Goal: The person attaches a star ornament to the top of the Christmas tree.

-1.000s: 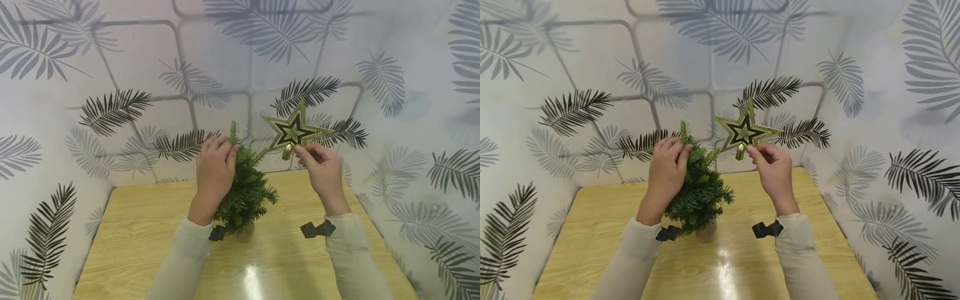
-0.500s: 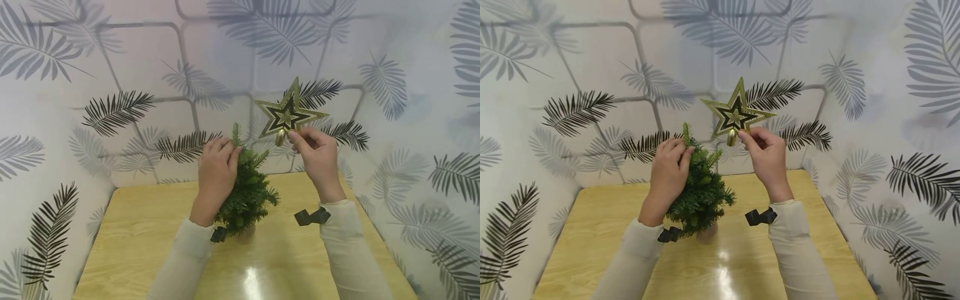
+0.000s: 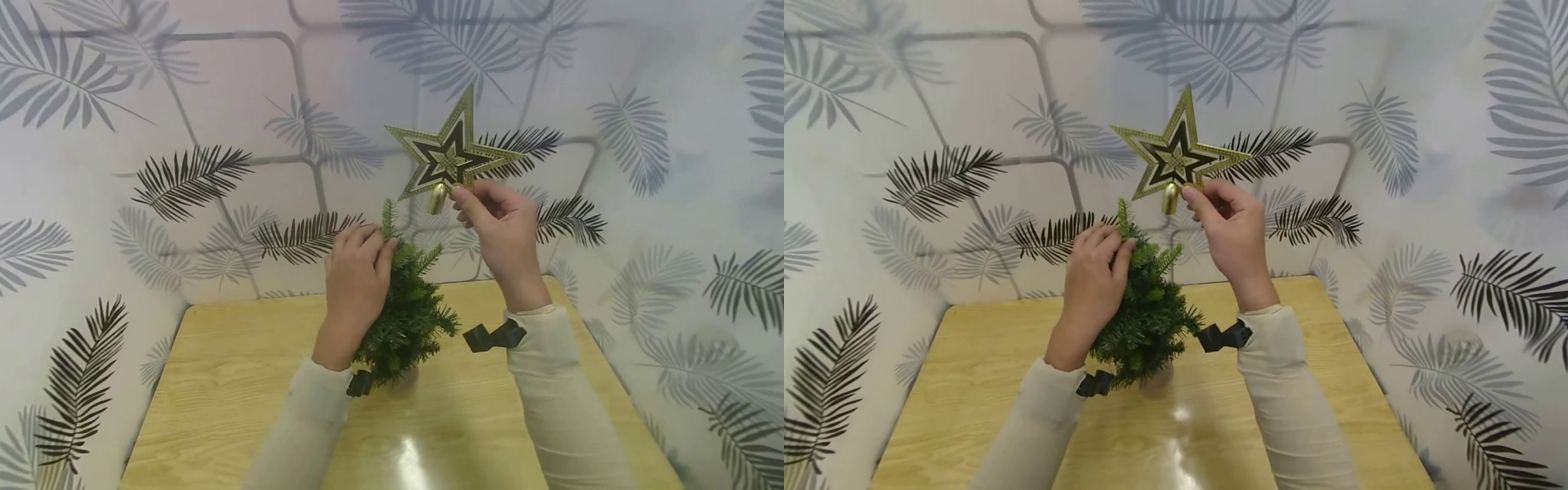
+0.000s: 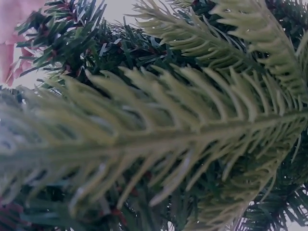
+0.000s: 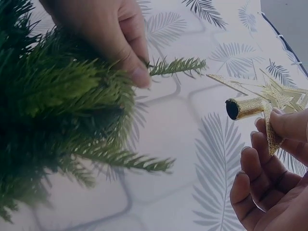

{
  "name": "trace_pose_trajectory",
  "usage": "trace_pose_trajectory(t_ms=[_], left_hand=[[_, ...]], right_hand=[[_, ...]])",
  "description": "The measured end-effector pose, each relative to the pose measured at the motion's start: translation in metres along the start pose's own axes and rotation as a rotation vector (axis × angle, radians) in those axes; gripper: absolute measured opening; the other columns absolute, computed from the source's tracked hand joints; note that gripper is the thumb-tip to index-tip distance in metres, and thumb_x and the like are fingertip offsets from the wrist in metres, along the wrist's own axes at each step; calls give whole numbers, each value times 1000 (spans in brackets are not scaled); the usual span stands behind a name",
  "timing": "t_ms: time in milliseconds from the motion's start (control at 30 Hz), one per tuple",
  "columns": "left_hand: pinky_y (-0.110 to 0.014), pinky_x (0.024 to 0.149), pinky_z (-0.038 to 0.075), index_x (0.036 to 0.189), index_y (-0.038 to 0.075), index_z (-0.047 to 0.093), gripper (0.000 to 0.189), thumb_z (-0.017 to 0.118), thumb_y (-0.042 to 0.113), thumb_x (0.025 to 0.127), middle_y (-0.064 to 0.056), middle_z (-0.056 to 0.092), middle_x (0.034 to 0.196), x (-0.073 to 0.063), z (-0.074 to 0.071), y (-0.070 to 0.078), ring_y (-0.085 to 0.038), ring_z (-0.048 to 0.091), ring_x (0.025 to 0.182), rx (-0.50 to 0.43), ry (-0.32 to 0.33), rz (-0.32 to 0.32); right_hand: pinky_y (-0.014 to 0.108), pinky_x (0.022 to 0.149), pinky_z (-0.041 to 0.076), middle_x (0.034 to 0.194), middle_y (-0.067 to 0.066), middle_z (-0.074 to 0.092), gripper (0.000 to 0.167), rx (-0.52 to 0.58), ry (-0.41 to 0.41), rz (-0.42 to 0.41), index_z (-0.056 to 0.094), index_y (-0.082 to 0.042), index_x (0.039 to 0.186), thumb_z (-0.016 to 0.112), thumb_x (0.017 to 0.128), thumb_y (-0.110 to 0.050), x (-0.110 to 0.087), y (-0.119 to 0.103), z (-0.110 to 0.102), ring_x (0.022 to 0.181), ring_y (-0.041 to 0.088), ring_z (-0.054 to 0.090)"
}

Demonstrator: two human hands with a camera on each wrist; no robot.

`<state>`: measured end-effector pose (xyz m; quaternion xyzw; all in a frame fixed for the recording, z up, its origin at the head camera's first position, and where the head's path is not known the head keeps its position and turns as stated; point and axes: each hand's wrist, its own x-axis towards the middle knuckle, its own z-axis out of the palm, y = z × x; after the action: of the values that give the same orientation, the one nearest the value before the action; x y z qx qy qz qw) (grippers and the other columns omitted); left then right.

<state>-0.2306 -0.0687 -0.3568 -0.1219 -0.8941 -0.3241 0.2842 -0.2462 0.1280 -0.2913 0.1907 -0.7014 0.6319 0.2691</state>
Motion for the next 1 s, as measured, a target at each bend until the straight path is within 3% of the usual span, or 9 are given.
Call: trace_pose_trajectory(t_ms=[133, 333, 533, 1000], left_hand=[[-66, 106, 39, 105, 8, 75, 33, 56, 34, 109, -10, 66, 135, -1, -1, 0, -36, 47, 139, 4, -1, -2], [-68, 105, 40, 103, 7, 75, 32, 56, 33, 109, -11, 67, 134, -3, 0, 1, -38, 48, 138, 15, 1, 12], [-68, 103, 42, 98, 8, 73, 31, 57, 32, 108, -11, 68, 132, -5, 1, 1, -37, 50, 136, 20, 20, 23], [-67, 101, 43, 95, 8, 72, 31, 57, 31, 108, -11, 68, 132, -2, 1, -2, -37, 51, 135, 24, 33, 46]], right_hand=[[30, 65, 54, 81, 9, 72, 17, 22, -10, -51, 72, 11, 93, 74, 96, -5, 6, -4, 10, 65, 19, 62], [27, 57, 46, 75, -1, 69, 15, 28, -36, -92, 74, 9, 92, 74, 96, -5, 12, -9, 23, 59, 20, 54], [27, 57, 48, 75, 0, 68, 15, 40, -100, -128, 75, 7, 92, 74, 97, -6, 18, -9, 36, 59, 18, 54], [29, 58, 47, 79, 9, 70, 14, -18, -152, -84, 77, 4, 94, 73, 98, -9, 15, -9, 45, 62, 18, 58]])
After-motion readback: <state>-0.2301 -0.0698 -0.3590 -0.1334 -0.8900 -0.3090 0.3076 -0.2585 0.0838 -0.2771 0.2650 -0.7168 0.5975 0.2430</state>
